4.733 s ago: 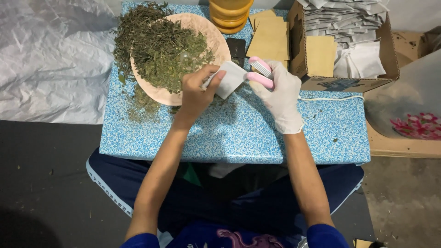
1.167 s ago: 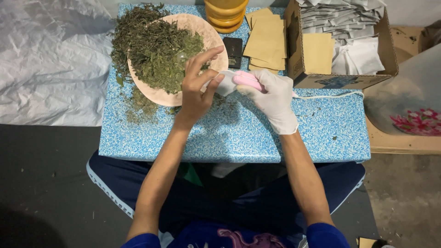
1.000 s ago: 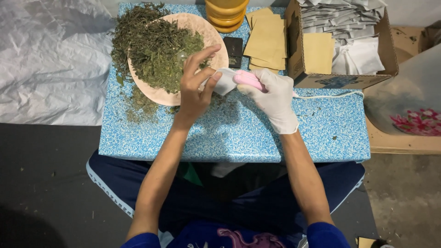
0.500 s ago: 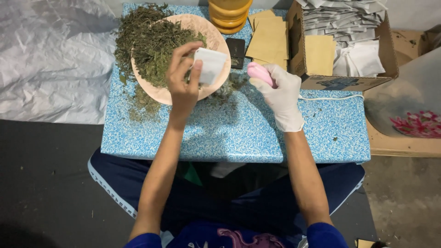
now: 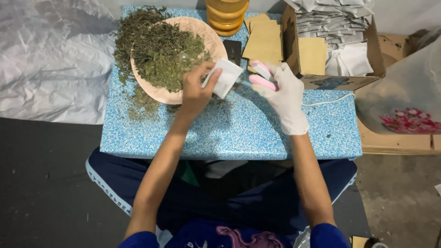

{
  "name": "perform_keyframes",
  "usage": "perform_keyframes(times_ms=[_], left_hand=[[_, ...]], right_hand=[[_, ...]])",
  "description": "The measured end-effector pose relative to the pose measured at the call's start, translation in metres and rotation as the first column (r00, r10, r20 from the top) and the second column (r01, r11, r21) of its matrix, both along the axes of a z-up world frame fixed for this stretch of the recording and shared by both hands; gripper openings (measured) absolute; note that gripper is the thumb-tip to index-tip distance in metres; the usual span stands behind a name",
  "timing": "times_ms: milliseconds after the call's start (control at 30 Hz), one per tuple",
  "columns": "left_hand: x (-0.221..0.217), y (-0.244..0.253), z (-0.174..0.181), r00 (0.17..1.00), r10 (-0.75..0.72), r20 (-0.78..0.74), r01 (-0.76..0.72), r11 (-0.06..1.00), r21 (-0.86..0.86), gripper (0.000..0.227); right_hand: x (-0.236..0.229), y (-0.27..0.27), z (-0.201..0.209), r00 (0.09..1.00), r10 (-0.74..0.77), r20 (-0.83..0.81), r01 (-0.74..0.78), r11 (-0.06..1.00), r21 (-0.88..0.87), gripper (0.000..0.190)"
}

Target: Sealing pre-filled tea bags using a handheld heat sealer.

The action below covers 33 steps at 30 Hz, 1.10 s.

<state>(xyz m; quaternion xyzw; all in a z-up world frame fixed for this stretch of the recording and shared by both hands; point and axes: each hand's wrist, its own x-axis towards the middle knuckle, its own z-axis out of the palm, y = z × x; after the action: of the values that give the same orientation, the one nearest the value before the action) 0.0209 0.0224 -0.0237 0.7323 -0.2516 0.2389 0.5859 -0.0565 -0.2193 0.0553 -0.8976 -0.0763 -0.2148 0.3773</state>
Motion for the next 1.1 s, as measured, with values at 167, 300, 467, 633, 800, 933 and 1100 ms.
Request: perform_keyframes(times_ms=[167,300,467,633,800,933,1100], left_hand=[[-0.018,-0.017,0.007,1.000,0.001,-0.019,0.002,0.984,0.177,0.019],[-0.017,-0.032,-0.017,0.999,-0.043,0.001,0.040,0.941,0.335,0.024],[-0.026,-0.037,-0.018,0.988,-0.023,0.151,-0.049,0.890,0.453,0.027],[-0.033,-0.039,0.009,0.960,-0.050,0.275,-0.059,0.926,0.372,0.037],[-0.027,-0.036,0.023,0.987,-0.066,0.145,-0.006,0.894,0.448,0.021],[0.000,-0.049,0.015,0.992,-0.072,0.104,0.030,0.931,0.365,0.022],[0.021,-0.075,0.037,0.999,0.046,-0.005,-0.041,0.929,0.367,0.029]], right_hand=[[-0.023,-0.011,-0.009,0.983,-0.035,-0.179,0.007,0.988,-0.152,0.061],[-0.038,-0.019,-0.011,0.990,0.052,-0.134,-0.113,0.859,-0.499,0.080],[-0.027,-0.035,-0.069,0.999,0.050,0.020,-0.030,0.812,-0.583,0.089],[-0.026,-0.038,-0.078,0.992,0.092,0.090,-0.025,0.824,-0.566,0.089],[-0.031,-0.030,-0.052,0.994,0.085,-0.074,-0.100,0.968,-0.232,0.113],[-0.016,-0.016,-0.027,0.989,0.071,-0.129,-0.074,0.997,-0.016,0.117],[0.022,-0.004,-0.006,1.000,-0.012,-0.001,0.012,0.999,-0.046,0.076]])
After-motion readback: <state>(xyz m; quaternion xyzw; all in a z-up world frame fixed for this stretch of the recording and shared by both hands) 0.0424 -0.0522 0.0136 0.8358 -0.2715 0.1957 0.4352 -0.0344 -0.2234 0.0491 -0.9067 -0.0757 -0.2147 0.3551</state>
